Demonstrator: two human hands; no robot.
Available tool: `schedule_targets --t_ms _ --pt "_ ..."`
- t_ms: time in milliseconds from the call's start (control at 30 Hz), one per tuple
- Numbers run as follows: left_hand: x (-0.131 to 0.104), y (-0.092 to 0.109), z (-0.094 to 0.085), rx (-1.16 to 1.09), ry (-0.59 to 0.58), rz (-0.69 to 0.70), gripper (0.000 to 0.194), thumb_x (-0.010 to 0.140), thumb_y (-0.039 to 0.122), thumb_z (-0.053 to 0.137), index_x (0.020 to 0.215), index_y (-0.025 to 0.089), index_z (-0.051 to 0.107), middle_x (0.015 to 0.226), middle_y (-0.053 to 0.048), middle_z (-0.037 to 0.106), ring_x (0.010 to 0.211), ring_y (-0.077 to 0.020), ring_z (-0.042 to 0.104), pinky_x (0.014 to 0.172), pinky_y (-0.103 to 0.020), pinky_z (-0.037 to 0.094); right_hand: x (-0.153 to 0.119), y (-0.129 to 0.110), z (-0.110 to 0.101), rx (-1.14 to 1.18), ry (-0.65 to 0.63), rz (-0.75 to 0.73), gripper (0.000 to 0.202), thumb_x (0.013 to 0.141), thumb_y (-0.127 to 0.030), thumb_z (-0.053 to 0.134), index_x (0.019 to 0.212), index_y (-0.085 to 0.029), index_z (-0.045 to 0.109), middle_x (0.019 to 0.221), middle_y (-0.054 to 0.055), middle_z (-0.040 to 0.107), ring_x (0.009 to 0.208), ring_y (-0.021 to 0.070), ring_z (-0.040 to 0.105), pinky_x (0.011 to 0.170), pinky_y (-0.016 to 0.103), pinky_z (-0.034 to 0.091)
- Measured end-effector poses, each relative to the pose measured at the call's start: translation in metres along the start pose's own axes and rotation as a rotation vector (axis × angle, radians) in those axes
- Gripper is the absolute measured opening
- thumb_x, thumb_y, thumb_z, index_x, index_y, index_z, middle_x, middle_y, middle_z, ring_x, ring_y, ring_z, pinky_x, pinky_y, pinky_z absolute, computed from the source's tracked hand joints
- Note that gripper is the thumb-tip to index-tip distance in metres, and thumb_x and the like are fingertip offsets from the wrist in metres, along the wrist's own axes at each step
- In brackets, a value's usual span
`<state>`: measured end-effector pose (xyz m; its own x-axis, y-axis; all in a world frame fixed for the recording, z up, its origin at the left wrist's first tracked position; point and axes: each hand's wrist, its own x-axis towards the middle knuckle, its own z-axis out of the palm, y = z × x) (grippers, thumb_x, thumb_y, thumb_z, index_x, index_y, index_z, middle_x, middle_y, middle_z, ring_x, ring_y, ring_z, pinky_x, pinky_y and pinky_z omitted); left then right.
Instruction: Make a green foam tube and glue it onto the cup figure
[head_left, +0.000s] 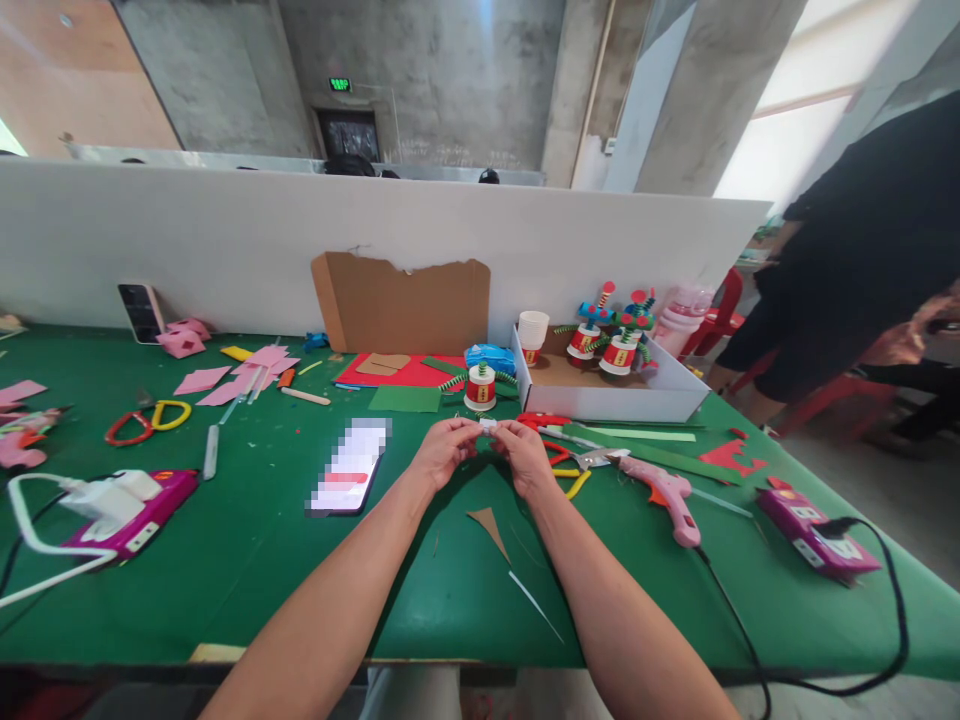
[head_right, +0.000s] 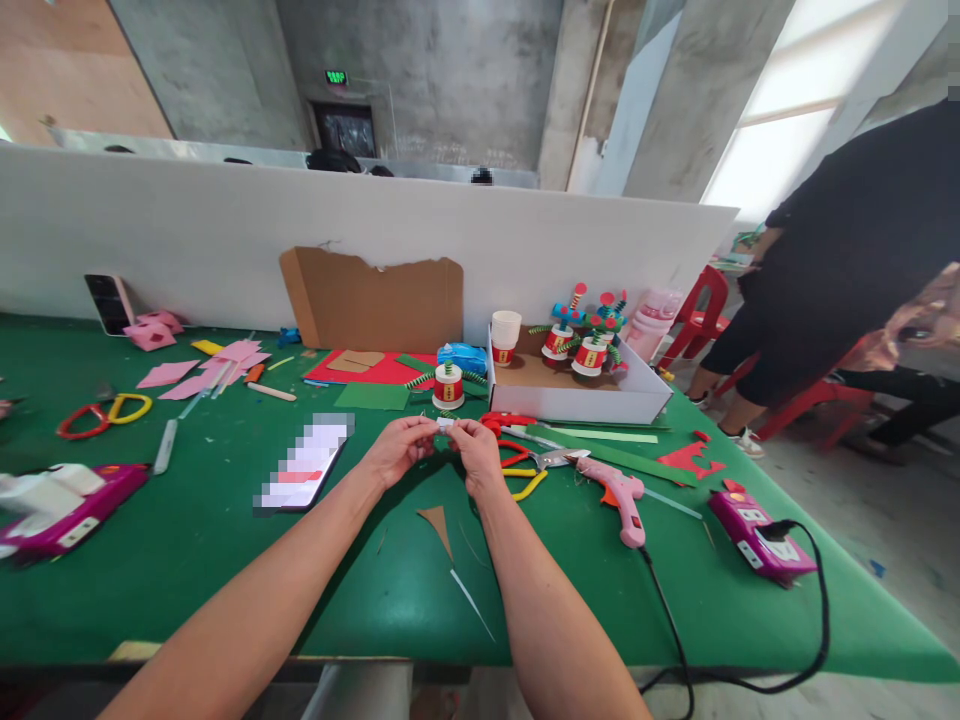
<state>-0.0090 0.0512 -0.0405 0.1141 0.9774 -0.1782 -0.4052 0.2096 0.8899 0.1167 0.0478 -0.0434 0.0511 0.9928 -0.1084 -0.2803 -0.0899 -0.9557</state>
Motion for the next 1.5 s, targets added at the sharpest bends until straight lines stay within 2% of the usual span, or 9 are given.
schedule_targets --t_ms 200,500,900,1300,1500 --pt "-0.0017 0.0006 0.0011 0.027 -0.019 0.007 0.031 0.043 0.024 0.082 0.065 0.013 0.063 0.06 0.0 0.059 0.048 -0.0058 0.046 0.049 -0.021 0.035 0.0006 0.0004 -0.0001 0.017 0.001 -0.003 0.019 0.051 -0.031 0.072 0.055 -0.017 0.059 0.045 -0.007 0.047 0.046 0.0072 0.036 0.048 0.023 0.024" --pt "-0.0011 -0.0013 0.0015 0.031 0.011 0.018 0.03 0.044 0.026 0.082 0.062 0.012 0.061 0.051 0.004 0.052 0.046 -0.0048 0.042 0.046 -0.019 0.032 -0.0004 0.0001 0.0011 -0.004 -0.001 -0.009 0.018 0.051 -0.03 0.071 0.056 -0.017 0.059 0.047 -0.006 0.05 0.048 0.0076 0.038 0.049 0.023 0.025" --pt "0.0018 0.0002 -0.0008 -0.015 0.004 -0.024 0.024 0.044 0.02 0.08 0.062 0.012 0.065 0.053 0.0 0.058 0.046 -0.0064 0.046 0.05 -0.023 0.039 0.0003 -0.0007 -0.0001 0.026 0.001 -0.001 0.019 0.049 -0.03 0.073 0.055 -0.017 0.06 0.047 -0.006 0.05 0.048 0.0081 0.039 0.05 0.024 0.028" --pt "0.003 0.0038 -0.0048 -0.096 0.031 -0.09 0.008 0.056 0.014 0.071 0.059 0.01 0.065 0.049 0.001 0.054 0.044 -0.0066 0.047 0.05 -0.023 0.043 0.0011 -0.0001 -0.0004 0.005 0.004 -0.01 0.017 0.05 -0.029 0.071 0.055 -0.017 0.059 0.047 -0.006 0.049 0.048 0.008 0.039 0.049 0.023 0.026" --pt "0.003 0.0067 -0.0054 -0.078 0.063 -0.043 0.012 0.057 0.01 0.068 0.069 0.011 0.067 0.055 0.0 0.059 0.046 -0.0065 0.048 0.05 -0.022 0.043 0.0016 -0.0009 -0.001 -0.006 0.006 -0.019 0.018 0.05 -0.031 0.07 0.055 -0.018 0.059 0.047 -0.006 0.048 0.049 0.0084 0.038 0.05 0.024 0.025"
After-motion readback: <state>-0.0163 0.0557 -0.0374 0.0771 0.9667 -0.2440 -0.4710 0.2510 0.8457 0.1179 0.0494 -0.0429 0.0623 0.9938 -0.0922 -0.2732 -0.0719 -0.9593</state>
